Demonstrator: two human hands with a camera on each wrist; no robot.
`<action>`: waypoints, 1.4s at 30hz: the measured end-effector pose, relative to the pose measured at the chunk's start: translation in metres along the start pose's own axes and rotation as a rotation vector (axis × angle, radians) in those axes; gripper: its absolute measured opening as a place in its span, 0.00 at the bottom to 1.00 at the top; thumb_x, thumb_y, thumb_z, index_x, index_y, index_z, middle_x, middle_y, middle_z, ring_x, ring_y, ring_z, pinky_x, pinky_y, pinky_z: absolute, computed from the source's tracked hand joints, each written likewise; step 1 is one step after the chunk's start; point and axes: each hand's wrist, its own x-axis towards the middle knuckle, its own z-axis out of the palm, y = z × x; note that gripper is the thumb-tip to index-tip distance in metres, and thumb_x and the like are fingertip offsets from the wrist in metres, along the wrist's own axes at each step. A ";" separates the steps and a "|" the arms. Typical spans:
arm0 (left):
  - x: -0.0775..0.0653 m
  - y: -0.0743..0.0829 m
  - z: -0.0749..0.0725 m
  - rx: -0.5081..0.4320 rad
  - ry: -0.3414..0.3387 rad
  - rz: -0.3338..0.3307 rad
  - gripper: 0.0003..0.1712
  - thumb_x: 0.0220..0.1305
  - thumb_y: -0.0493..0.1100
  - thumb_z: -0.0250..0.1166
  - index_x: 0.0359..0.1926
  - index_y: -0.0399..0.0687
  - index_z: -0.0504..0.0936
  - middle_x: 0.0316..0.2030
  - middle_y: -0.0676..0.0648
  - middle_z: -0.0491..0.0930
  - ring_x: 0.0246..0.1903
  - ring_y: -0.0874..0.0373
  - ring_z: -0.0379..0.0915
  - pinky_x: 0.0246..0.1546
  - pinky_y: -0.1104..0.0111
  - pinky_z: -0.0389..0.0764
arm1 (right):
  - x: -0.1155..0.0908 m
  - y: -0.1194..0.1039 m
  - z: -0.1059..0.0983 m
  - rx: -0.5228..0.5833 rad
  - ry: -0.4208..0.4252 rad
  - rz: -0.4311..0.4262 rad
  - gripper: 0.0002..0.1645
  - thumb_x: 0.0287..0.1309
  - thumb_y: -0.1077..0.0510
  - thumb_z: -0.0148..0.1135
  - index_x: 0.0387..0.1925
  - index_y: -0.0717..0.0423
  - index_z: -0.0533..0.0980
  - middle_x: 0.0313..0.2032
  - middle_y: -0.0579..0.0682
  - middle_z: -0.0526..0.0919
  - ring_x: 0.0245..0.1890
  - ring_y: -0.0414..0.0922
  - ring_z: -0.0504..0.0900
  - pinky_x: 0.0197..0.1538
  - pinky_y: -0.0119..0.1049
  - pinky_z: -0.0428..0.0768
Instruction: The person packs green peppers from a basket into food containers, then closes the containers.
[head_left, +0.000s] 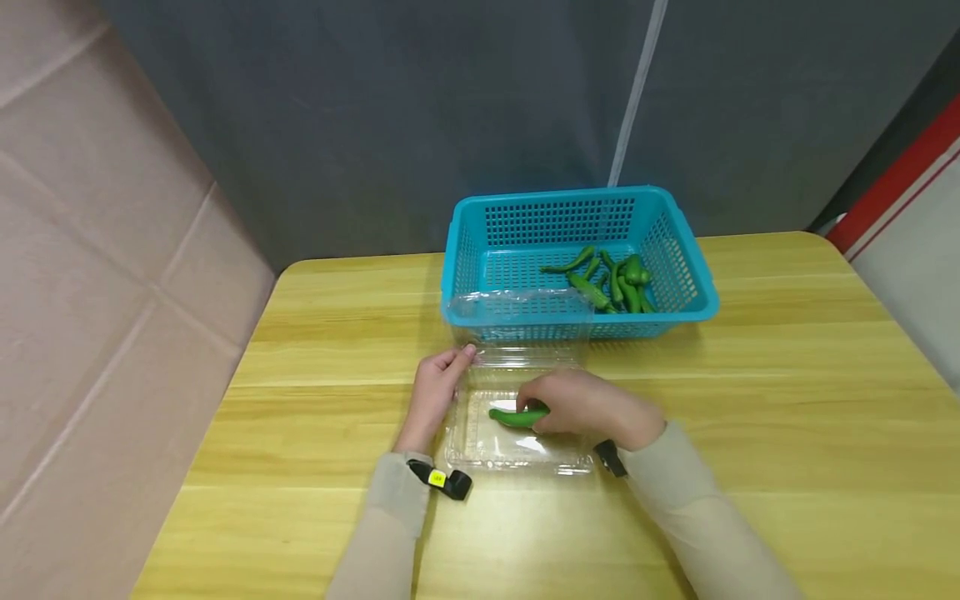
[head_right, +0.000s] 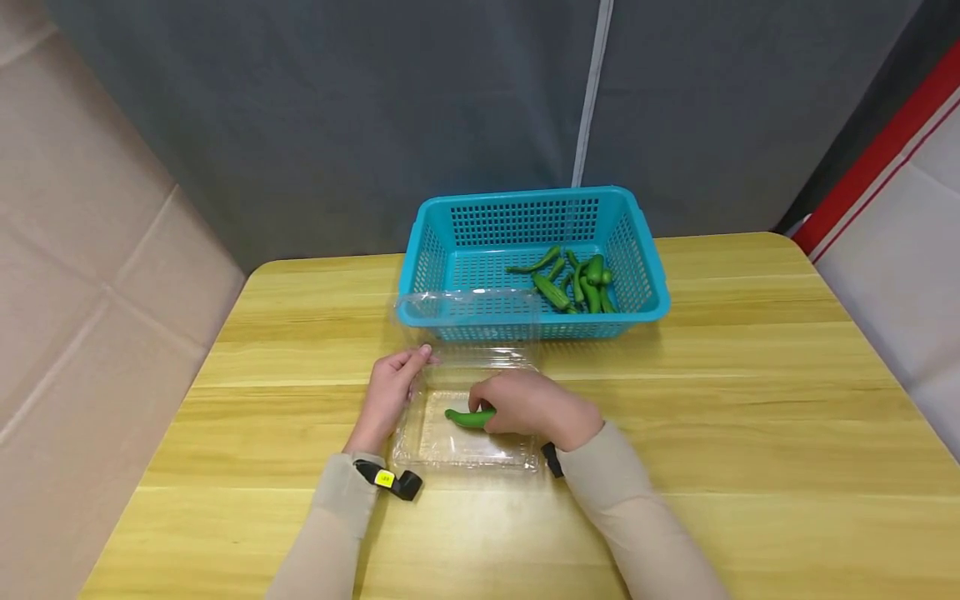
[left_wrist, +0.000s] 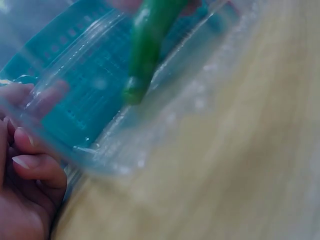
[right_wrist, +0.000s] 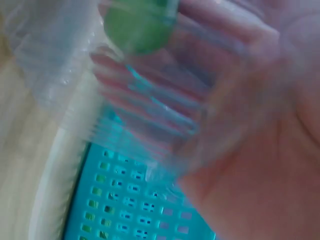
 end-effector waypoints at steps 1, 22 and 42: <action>0.000 0.000 0.000 0.000 -0.002 0.001 0.25 0.52 0.66 0.58 0.29 0.50 0.83 0.25 0.44 0.79 0.09 0.63 0.55 0.07 0.72 0.59 | 0.000 -0.001 0.001 -0.001 -0.009 0.003 0.10 0.45 0.56 0.66 0.33 0.44 0.77 0.23 0.34 0.72 0.24 0.36 0.69 0.30 0.32 0.70; 0.001 0.000 -0.001 -0.005 -0.003 0.013 0.26 0.53 0.66 0.58 0.29 0.49 0.83 0.22 0.45 0.78 0.08 0.62 0.55 0.06 0.71 0.58 | 0.006 -0.008 0.016 -0.039 -0.081 0.001 0.11 0.40 0.53 0.69 0.24 0.41 0.72 0.20 0.35 0.70 0.21 0.35 0.66 0.26 0.31 0.68; 0.002 -0.001 -0.001 -0.009 -0.003 0.010 0.25 0.51 0.66 0.58 0.30 0.50 0.84 0.24 0.46 0.79 0.08 0.63 0.55 0.06 0.72 0.58 | 0.005 -0.013 0.015 -0.026 -0.139 -0.080 0.10 0.47 0.52 0.66 0.36 0.40 0.81 0.25 0.32 0.71 0.25 0.33 0.69 0.30 0.29 0.70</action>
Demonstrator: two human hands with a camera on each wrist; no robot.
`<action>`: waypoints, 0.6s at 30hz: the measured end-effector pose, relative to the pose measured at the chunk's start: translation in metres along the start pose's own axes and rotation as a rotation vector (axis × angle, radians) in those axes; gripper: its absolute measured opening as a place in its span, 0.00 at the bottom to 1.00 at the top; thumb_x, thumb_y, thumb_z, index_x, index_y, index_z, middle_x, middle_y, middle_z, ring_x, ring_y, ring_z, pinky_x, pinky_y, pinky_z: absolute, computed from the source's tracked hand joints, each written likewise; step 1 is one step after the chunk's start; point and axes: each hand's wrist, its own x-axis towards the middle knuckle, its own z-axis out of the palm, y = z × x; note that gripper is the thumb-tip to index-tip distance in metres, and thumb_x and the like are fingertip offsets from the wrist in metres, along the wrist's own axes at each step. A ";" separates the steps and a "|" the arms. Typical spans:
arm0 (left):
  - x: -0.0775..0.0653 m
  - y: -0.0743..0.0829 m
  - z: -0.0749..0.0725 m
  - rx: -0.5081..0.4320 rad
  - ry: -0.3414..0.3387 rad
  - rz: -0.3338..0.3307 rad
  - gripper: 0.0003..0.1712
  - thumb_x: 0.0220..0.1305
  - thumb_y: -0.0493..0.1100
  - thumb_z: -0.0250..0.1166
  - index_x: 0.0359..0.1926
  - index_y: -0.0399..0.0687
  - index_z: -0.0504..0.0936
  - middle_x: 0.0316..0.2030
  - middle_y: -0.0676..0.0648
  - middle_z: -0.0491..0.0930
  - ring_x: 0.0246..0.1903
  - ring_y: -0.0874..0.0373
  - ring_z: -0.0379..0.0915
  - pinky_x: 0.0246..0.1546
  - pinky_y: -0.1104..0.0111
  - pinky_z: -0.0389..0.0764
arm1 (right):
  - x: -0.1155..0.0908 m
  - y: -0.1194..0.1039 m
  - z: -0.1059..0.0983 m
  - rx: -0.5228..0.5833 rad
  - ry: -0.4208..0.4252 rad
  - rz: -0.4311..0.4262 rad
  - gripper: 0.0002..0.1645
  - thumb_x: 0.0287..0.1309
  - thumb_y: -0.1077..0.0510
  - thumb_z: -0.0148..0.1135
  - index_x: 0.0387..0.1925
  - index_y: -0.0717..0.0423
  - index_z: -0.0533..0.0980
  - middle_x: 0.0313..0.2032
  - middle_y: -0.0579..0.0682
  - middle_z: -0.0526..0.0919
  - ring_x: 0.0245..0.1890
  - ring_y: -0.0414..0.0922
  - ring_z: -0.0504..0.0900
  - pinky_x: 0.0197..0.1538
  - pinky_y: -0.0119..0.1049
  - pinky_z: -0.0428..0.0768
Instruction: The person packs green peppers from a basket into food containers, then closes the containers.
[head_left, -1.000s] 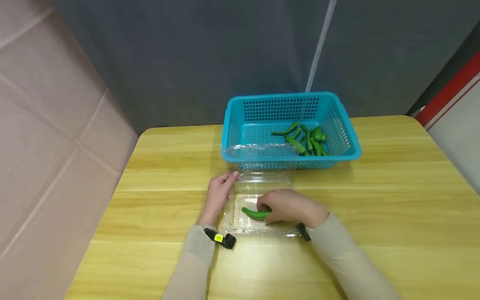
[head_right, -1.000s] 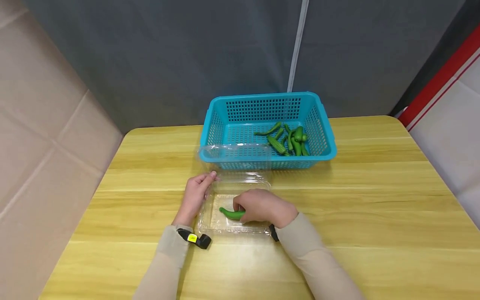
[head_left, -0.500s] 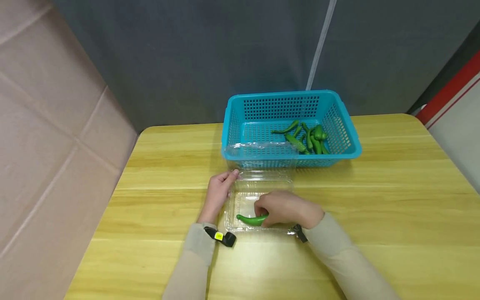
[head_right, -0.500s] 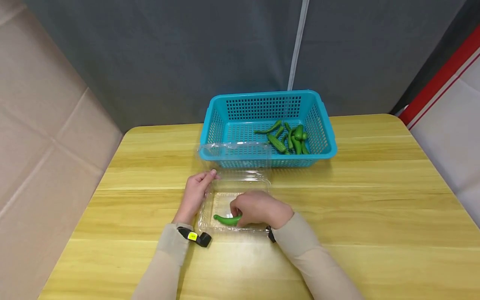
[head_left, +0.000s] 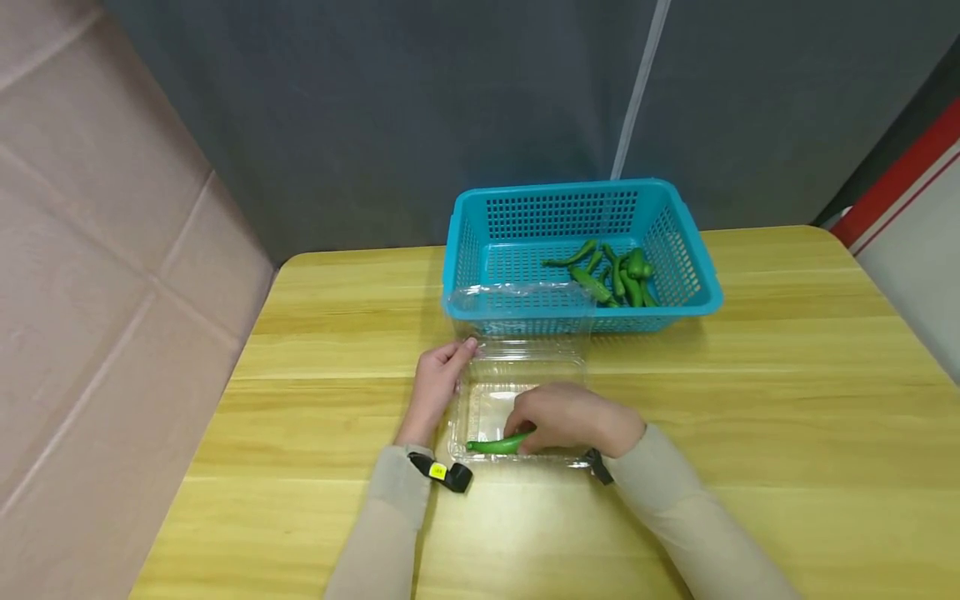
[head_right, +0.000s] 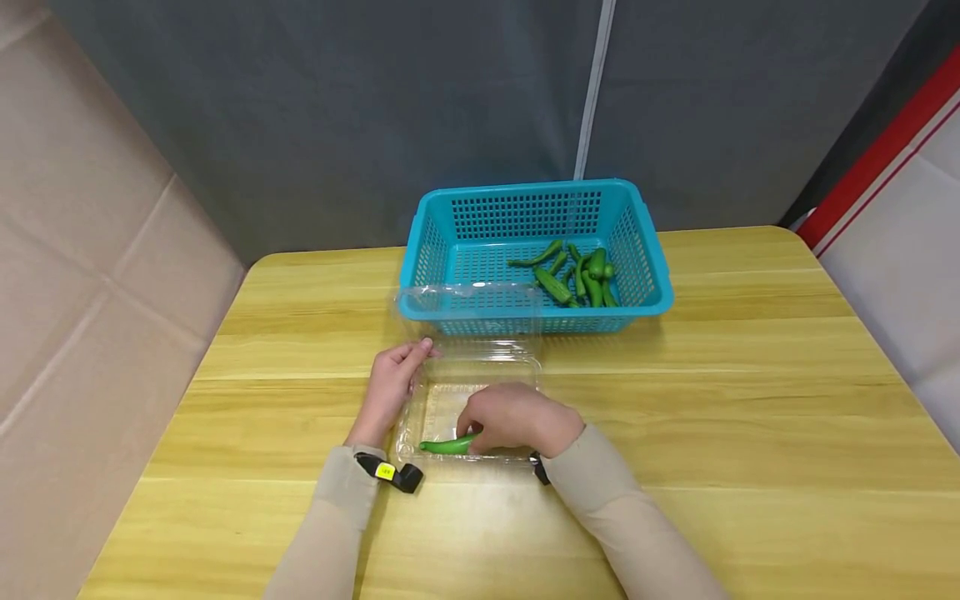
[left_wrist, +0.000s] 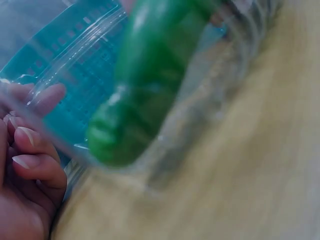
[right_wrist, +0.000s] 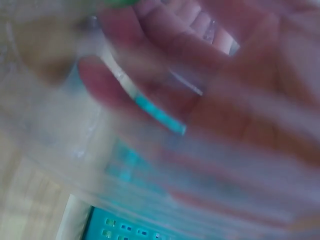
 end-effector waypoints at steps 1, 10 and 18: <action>0.000 0.000 0.000 -0.001 0.002 0.001 0.25 0.51 0.66 0.58 0.30 0.50 0.84 0.22 0.45 0.77 0.08 0.63 0.55 0.06 0.72 0.58 | 0.000 0.000 0.000 0.001 -0.002 -0.004 0.11 0.47 0.52 0.66 0.37 0.40 0.81 0.25 0.32 0.71 0.25 0.33 0.69 0.31 0.29 0.70; -0.002 0.005 -0.002 -0.007 0.002 -0.011 0.25 0.52 0.65 0.59 0.30 0.48 0.83 0.18 0.43 0.73 0.08 0.63 0.55 0.05 0.71 0.57 | -0.002 0.001 -0.004 0.044 0.002 0.008 0.16 0.49 0.50 0.64 0.43 0.44 0.79 0.28 0.33 0.75 0.28 0.32 0.71 0.36 0.29 0.72; -0.013 0.029 -0.002 -0.008 -0.031 -0.021 0.20 0.60 0.54 0.57 0.32 0.40 0.82 0.22 0.30 0.72 0.08 0.66 0.55 0.08 0.74 0.58 | -0.011 0.005 -0.012 0.055 0.047 0.080 0.28 0.50 0.44 0.62 0.53 0.46 0.72 0.27 0.34 0.73 0.29 0.35 0.71 0.38 0.33 0.72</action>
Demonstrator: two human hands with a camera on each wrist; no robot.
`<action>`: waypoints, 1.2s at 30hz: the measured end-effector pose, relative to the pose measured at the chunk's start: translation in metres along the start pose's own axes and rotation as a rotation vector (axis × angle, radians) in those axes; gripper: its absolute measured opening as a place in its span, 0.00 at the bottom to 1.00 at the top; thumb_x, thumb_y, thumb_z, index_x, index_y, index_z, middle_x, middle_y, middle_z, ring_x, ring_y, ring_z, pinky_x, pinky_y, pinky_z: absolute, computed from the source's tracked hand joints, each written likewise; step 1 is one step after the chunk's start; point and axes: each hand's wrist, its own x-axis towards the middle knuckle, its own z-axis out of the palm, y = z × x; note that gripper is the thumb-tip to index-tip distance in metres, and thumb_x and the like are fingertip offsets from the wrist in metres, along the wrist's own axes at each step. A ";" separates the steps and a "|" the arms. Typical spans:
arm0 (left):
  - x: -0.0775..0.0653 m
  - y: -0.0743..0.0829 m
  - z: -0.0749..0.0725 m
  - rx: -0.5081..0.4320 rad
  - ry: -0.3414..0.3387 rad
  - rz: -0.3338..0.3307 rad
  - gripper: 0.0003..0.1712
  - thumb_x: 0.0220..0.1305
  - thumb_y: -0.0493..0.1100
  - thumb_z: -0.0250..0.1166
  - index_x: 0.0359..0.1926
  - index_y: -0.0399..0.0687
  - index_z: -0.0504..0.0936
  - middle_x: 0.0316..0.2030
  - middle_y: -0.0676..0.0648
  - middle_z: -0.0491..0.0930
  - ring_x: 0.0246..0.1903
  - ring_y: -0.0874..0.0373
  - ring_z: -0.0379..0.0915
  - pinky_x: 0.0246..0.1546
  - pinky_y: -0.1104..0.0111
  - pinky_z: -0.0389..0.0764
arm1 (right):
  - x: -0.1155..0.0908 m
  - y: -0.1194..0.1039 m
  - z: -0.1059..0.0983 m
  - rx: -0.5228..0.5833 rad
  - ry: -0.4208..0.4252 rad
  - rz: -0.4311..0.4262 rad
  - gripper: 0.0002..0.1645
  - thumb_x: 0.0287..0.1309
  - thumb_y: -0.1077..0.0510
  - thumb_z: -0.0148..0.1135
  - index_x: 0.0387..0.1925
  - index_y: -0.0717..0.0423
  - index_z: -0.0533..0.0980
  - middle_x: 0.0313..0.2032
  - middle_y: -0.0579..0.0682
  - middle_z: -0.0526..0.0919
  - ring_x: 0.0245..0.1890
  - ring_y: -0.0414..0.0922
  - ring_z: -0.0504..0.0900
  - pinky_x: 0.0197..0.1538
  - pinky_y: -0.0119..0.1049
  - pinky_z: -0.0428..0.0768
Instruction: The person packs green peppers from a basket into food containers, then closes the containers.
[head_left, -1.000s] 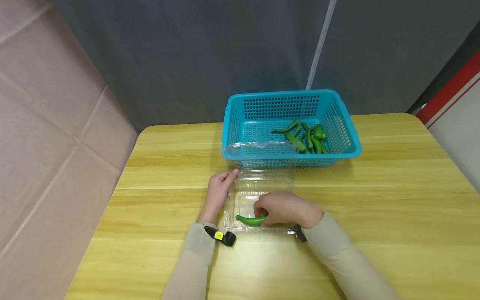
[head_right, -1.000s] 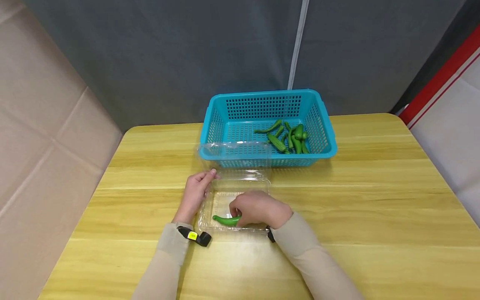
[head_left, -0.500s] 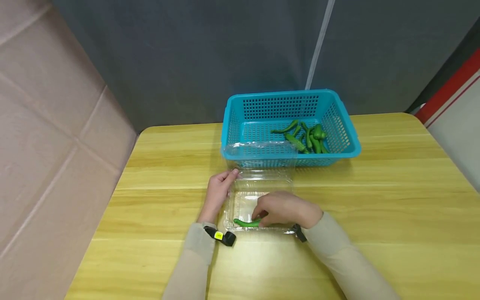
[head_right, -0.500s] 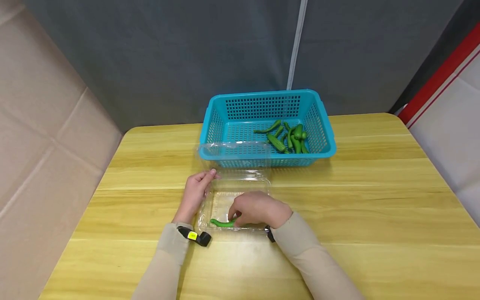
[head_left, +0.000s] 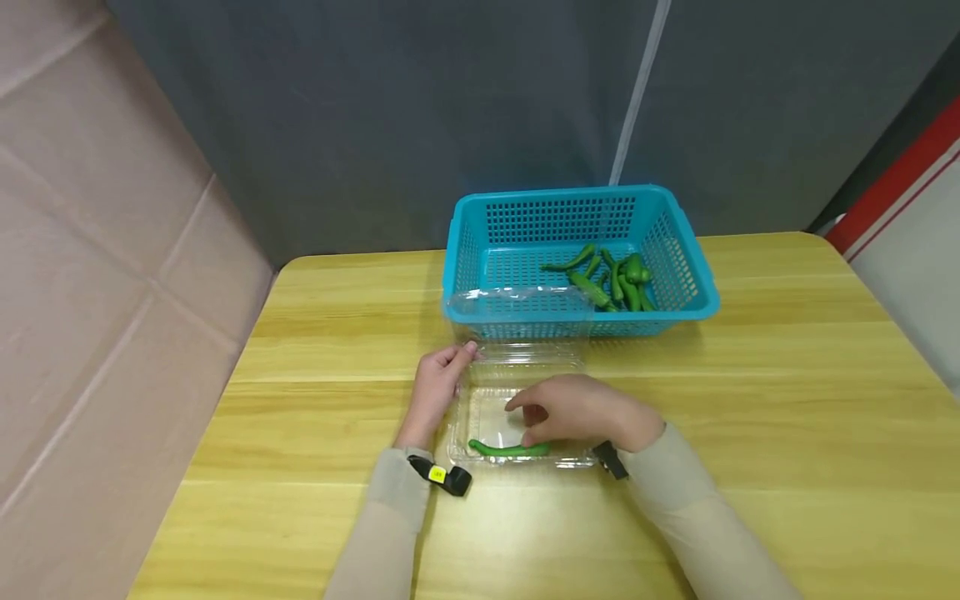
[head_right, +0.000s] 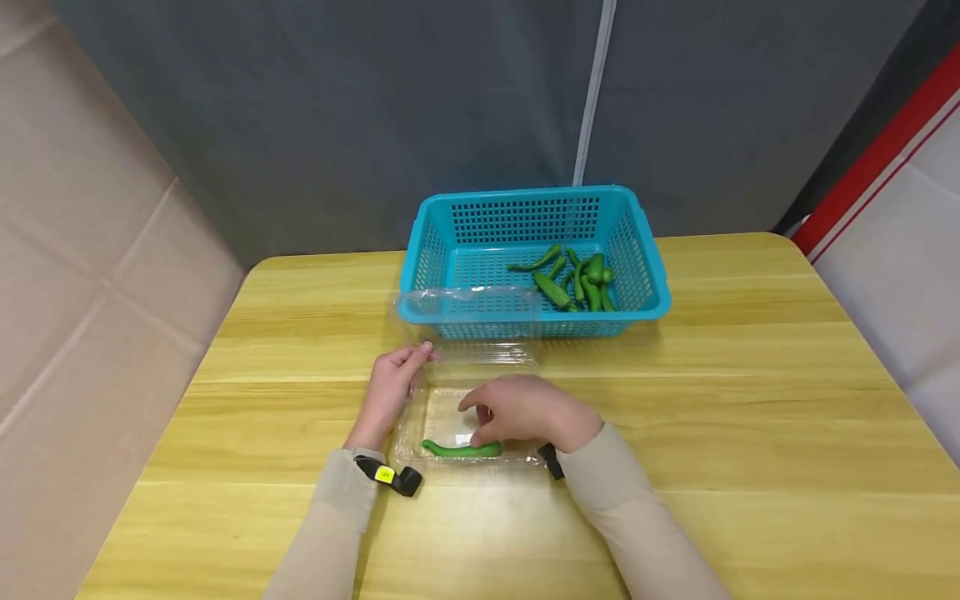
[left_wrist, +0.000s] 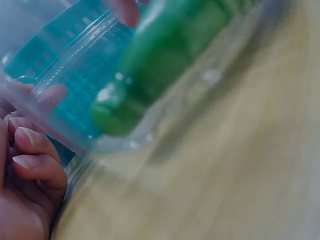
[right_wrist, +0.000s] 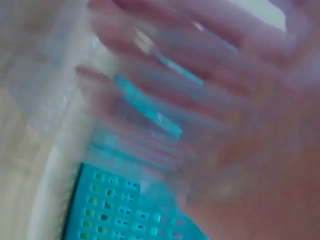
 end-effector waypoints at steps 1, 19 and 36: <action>0.000 0.000 0.000 0.004 0.001 0.001 0.20 0.60 0.54 0.57 0.32 0.40 0.82 0.22 0.30 0.72 0.08 0.66 0.55 0.08 0.74 0.58 | -0.001 0.000 -0.001 0.001 0.006 0.014 0.28 0.50 0.43 0.61 0.54 0.46 0.72 0.29 0.33 0.74 0.30 0.34 0.72 0.39 0.34 0.72; 0.015 -0.029 0.000 0.009 0.023 0.017 0.28 0.51 0.67 0.58 0.32 0.48 0.84 0.17 0.46 0.75 0.08 0.62 0.55 0.06 0.71 0.58 | -0.020 0.011 -0.026 0.092 0.102 0.022 0.28 0.57 0.44 0.55 0.58 0.48 0.68 0.42 0.41 0.78 0.43 0.41 0.76 0.46 0.38 0.73; 0.015 -0.031 0.000 0.024 0.034 0.012 0.26 0.51 0.67 0.57 0.30 0.51 0.84 0.09 0.50 0.64 0.07 0.62 0.54 0.06 0.70 0.58 | -0.052 0.023 -0.050 0.087 0.285 0.050 0.33 0.54 0.39 0.56 0.58 0.49 0.66 0.47 0.44 0.76 0.46 0.42 0.74 0.49 0.41 0.72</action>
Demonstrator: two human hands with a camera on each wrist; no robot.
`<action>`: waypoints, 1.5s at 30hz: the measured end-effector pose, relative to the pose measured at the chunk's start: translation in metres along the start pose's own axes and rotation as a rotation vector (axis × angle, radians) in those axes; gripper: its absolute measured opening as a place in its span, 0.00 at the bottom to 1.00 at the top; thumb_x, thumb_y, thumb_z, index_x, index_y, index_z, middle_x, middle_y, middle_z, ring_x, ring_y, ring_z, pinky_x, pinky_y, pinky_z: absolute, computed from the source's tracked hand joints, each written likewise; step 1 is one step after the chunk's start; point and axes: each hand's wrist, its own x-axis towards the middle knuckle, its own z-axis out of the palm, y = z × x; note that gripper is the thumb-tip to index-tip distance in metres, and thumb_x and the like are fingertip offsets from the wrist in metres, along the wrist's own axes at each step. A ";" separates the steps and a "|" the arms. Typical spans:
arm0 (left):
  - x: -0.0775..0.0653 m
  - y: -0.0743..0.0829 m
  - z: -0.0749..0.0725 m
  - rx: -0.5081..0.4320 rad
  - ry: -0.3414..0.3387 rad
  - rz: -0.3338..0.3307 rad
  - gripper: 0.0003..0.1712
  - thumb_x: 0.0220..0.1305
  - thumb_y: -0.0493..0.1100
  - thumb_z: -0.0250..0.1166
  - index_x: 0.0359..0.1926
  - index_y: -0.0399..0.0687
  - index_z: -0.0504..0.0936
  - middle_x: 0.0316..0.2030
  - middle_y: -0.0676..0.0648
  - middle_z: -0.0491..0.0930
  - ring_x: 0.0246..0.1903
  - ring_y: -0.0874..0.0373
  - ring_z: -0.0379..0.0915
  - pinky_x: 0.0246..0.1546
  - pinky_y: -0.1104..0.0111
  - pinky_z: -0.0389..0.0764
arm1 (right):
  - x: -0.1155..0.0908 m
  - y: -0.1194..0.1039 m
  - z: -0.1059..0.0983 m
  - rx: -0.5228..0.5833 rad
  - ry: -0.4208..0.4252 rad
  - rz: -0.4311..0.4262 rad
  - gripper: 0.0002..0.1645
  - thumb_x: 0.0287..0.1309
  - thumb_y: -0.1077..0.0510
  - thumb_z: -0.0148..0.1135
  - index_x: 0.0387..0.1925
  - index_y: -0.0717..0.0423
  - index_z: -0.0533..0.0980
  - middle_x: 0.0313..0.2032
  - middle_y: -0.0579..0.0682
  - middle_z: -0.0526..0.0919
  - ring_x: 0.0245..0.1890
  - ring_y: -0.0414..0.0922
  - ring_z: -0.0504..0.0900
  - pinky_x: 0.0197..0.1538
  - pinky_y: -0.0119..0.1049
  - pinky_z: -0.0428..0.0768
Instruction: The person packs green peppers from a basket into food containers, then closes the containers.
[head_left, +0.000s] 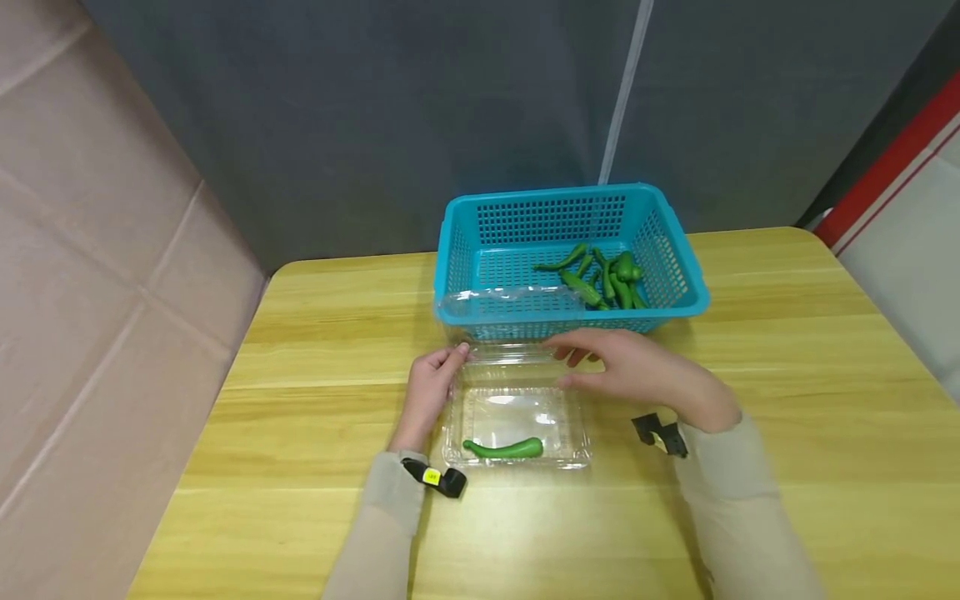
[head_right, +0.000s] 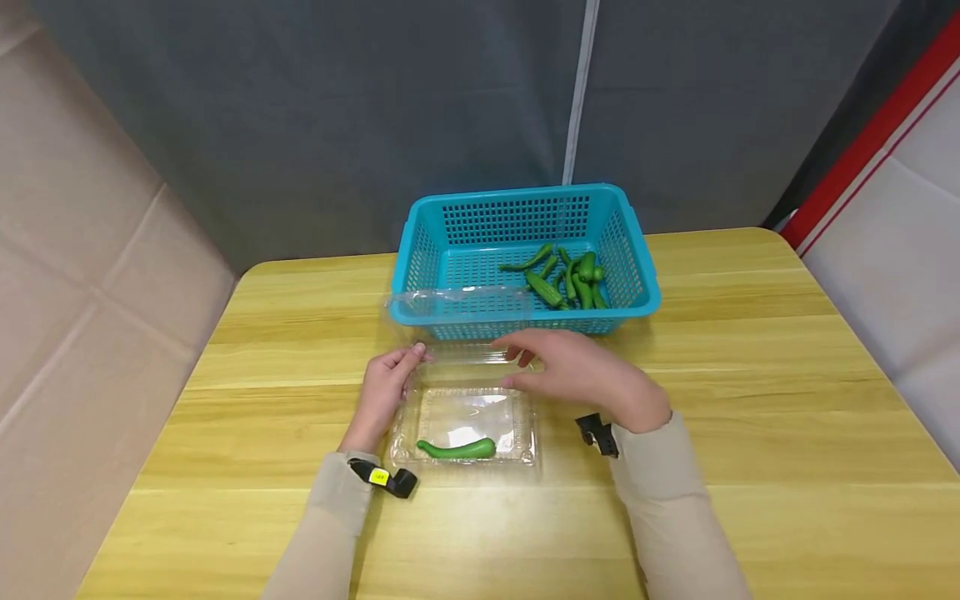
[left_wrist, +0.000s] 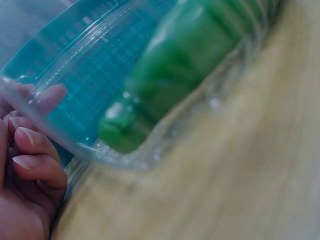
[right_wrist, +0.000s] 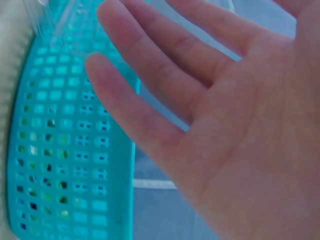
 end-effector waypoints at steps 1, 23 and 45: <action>0.000 0.001 0.000 0.001 -0.003 -0.005 0.26 0.51 0.67 0.57 0.30 0.51 0.84 0.09 0.51 0.64 0.07 0.62 0.55 0.06 0.70 0.58 | -0.001 0.001 -0.002 0.003 0.009 0.006 0.32 0.54 0.39 0.56 0.57 0.49 0.67 0.47 0.44 0.76 0.46 0.42 0.74 0.49 0.41 0.72; -0.016 0.025 -0.003 -0.024 -0.034 -0.022 0.19 0.60 0.55 0.57 0.31 0.44 0.83 0.09 0.51 0.63 0.07 0.65 0.55 0.07 0.73 0.58 | -0.013 0.023 -0.021 0.007 0.611 0.084 0.16 0.61 0.52 0.53 0.48 0.53 0.74 0.41 0.47 0.78 0.36 0.44 0.76 0.39 0.42 0.74; -0.015 0.031 -0.003 -0.008 -0.037 -0.025 0.20 0.60 0.55 0.56 0.33 0.44 0.83 0.26 0.42 0.79 0.08 0.66 0.55 0.07 0.74 0.59 | 0.019 0.051 0.005 -0.149 0.788 -0.061 0.22 0.53 0.60 0.60 0.52 0.56 0.72 0.60 0.51 0.65 0.60 0.49 0.61 0.53 0.49 0.67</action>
